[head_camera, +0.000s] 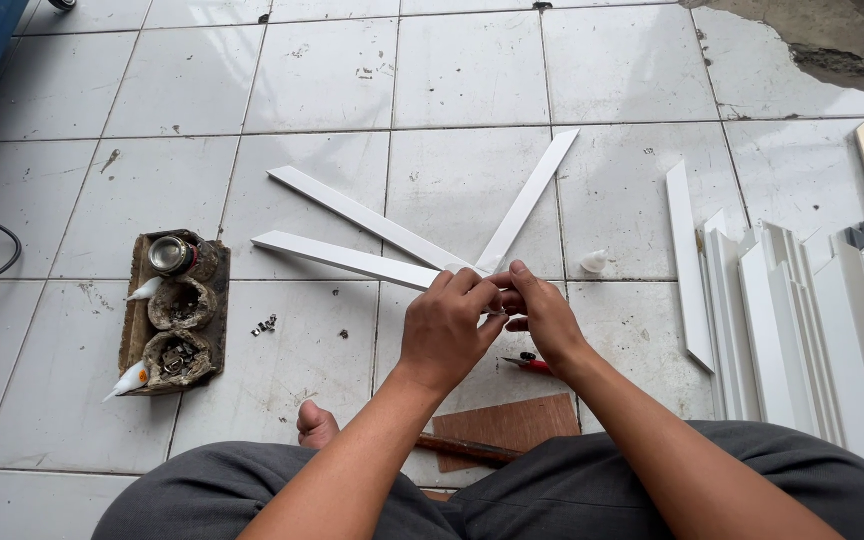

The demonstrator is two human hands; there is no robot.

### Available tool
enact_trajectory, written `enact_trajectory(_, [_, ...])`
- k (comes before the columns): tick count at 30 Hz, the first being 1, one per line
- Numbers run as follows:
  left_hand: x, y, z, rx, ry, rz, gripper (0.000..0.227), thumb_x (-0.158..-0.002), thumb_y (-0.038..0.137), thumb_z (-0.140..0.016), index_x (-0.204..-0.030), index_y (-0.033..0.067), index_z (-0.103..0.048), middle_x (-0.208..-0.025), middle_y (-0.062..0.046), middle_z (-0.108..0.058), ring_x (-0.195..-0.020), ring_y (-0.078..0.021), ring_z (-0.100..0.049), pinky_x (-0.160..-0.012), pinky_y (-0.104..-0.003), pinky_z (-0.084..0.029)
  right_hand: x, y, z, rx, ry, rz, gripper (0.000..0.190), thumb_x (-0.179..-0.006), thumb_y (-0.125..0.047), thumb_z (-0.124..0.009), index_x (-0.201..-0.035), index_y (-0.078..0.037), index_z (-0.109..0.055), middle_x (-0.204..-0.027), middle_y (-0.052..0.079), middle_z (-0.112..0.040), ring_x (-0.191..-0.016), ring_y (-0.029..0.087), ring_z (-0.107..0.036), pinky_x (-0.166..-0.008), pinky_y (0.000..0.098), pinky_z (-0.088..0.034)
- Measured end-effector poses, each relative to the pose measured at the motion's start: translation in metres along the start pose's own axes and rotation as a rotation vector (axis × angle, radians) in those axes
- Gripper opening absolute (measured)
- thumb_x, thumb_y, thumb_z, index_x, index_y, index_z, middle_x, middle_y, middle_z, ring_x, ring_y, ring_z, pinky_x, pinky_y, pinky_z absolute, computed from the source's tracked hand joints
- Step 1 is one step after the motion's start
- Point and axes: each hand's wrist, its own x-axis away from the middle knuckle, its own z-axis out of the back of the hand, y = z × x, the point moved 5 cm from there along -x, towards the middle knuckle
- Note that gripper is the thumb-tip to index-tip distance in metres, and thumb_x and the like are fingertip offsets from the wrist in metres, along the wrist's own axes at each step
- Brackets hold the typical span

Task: Assembling a white picture frame by applying glue to mitered joints and joining the pieces together.

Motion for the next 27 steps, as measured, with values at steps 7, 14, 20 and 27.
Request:
enact_trajectory(7, [-0.002,-0.002,0.002,0.003,-0.016,-0.036,0.010,-0.071,0.018,-0.071,-0.072,0.0162,-0.062,-0.074,-0.001,-0.058,-0.074,-0.0178,-0.059,-0.057,-0.031,-0.053,-0.007,0.013,0.003,-0.011,-0.015,0.007,0.056,-0.090,-0.050,-0.031,-0.108,-0.006,-0.060,-0.073,0.006,-0.064,-0.071,0.016,-0.056,-0.067,0.0322,-0.042])
enact_trajectory(14, [-0.007,-0.016,0.003,0.351,-0.084,0.254,0.008,-0.072,0.015,-0.069,-0.071,0.0125,-0.062,-0.071,-0.003,-0.060,-0.075,-0.0193,-0.060,-0.061,-0.030,-0.053,-0.006,0.006,0.001,0.012,0.003,-0.006,0.055,-0.091,-0.048,-0.029,-0.108,-0.006,-0.059,-0.076,0.008,-0.066,-0.075,0.020,-0.061,-0.067,0.0334,-0.042])
enact_trajectory(20, [0.000,-0.031,0.001,0.528,-0.066,0.604,0.011,-0.073,0.020,-0.067,-0.069,0.0126,-0.061,-0.063,-0.001,-0.058,-0.064,-0.0132,-0.058,-0.054,-0.026,-0.050,-0.002,0.002,-0.002,0.091,0.008,0.019,0.040,-0.085,-0.040,-0.050,-0.105,-0.008,-0.062,-0.075,0.010,-0.067,-0.074,0.021,-0.062,-0.064,0.0321,-0.043])
enact_trajectory(27, [0.005,-0.037,0.012,0.582,0.050,0.799,0.008,-0.072,0.013,-0.061,-0.071,0.0056,-0.063,-0.060,-0.007,-0.059,-0.060,-0.0172,-0.058,-0.051,-0.028,-0.048,0.005,-0.010,-0.003,0.083,-0.001,0.050,0.035,-0.080,-0.021,-0.060,-0.111,-0.005,-0.058,-0.068,0.011,-0.066,-0.065,0.013,-0.053,-0.060,0.0235,-0.040])
